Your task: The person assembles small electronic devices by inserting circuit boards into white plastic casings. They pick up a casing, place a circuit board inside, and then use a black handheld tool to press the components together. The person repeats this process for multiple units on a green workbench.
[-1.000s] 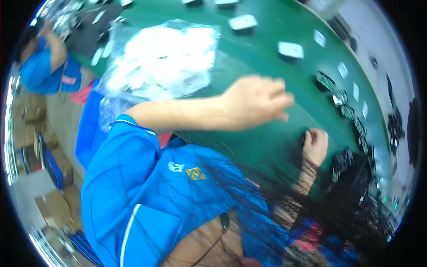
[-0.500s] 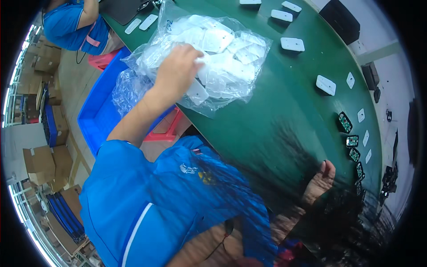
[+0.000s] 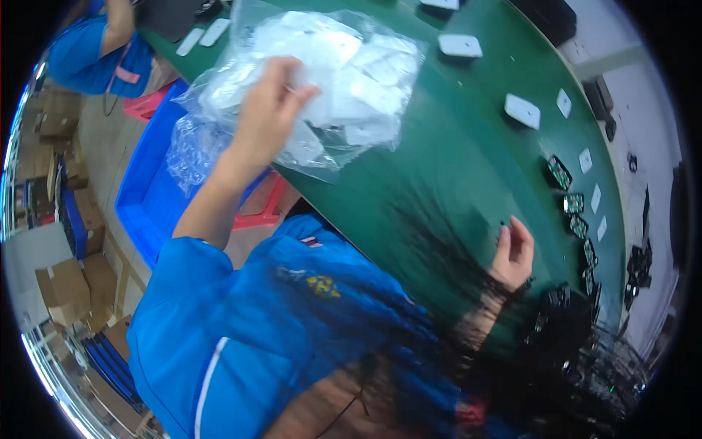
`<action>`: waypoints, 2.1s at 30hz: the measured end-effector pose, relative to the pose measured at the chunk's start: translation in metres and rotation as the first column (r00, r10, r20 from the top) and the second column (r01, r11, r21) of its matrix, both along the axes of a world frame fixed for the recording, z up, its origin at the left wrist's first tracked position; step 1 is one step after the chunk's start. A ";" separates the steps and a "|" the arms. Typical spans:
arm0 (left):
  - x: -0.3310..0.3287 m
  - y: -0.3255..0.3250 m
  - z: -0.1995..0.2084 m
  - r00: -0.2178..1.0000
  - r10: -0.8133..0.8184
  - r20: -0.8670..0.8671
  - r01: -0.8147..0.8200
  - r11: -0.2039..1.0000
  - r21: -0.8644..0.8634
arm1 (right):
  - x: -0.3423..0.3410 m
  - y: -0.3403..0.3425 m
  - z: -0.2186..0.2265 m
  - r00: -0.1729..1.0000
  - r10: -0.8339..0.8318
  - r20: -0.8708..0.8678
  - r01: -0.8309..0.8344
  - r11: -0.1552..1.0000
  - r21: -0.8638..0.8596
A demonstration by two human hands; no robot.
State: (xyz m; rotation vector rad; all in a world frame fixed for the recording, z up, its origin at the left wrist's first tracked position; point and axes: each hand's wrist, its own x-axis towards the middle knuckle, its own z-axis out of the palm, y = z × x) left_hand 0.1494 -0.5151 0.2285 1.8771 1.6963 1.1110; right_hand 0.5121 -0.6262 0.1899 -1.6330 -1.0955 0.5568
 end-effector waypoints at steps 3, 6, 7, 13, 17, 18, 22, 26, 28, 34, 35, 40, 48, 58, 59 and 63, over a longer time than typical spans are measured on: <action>0.035 -0.025 0.036 0.909 -0.095 0.406 0.087 0.996 0.038 | -0.026 0.001 0.018 0.968 0.092 -0.234 -0.086 0.996 0.037; 0.069 -0.050 0.028 0.847 -0.396 0.354 0.466 0.874 -0.139 | -0.043 -0.002 0.027 0.873 0.232 -0.430 -0.180 0.971 0.158; 0.083 -0.051 0.018 0.810 -0.497 0.310 0.542 0.837 -0.074 | -0.047 -0.004 0.031 0.855 0.249 -0.455 -0.196 0.967 0.160; 0.157 -0.054 -0.009 0.603 -0.737 0.304 0.748 0.655 0.105 | -0.051 -0.023 0.033 0.874 0.262 -0.409 -0.220 0.964 0.146; 0.168 -0.056 -0.012 0.581 -0.751 0.314 0.760 0.639 0.121 | -0.045 -0.025 0.027 0.944 0.238 -0.228 -0.212 0.968 0.133; 0.168 -0.057 -0.014 0.585 -0.730 0.353 0.755 0.650 0.092 | -0.044 -0.024 0.029 0.955 0.230 -0.186 -0.212 0.971 0.112; 0.172 -0.062 -0.014 0.553 -0.658 0.512 0.777 0.628 -0.032 | -0.039 -0.025 0.034 0.983 0.183 -0.011 -0.182 0.982 0.057; 0.176 -0.062 -0.013 0.548 -0.617 0.565 0.771 0.635 -0.055 | -0.042 -0.025 0.036 0.980 0.143 0.140 -0.153 0.987 0.057; 0.176 -0.061 -0.014 0.556 -0.637 0.534 0.765 0.643 -0.028 | -0.042 -0.024 0.033 0.981 0.137 0.137 -0.148 0.986 0.079; 0.172 -0.063 -0.013 0.529 -0.559 0.639 0.787 0.604 -0.123 | -0.039 -0.021 0.032 0.951 0.225 0.211 -0.250 0.963 0.100; 0.172 -0.065 -0.011 0.519 -0.474 0.711 0.790 0.583 -0.188 | -0.037 -0.021 0.031 0.946 0.247 0.212 -0.272 0.957 0.099; 0.171 -0.060 -0.017 0.495 -0.390 0.776 0.818 0.509 -0.266 | -0.039 -0.023 0.032 0.960 0.198 0.199 -0.217 0.973 0.079; 0.168 -0.059 -0.027 0.600 -0.456 0.657 0.752 0.603 -0.268 | -0.045 -0.025 0.029 0.979 0.139 0.147 -0.147 0.988 0.042; 0.172 -0.066 -0.029 0.528 -0.414 0.742 0.802 0.529 -0.276 | -0.047 -0.029 0.023 0.985 0.116 -0.131 -0.115 0.993 0.020; 0.173 -0.067 -0.028 0.506 -0.397 0.766 0.808 0.529 -0.259 | -0.047 -0.030 0.022 0.976 0.114 -0.186 -0.115 0.993 0.007; 0.175 -0.070 -0.033 0.457 -0.429 0.779 0.822 0.539 -0.185 | -0.045 -0.031 0.022 0.978 0.105 -0.181 -0.107 0.994 0.001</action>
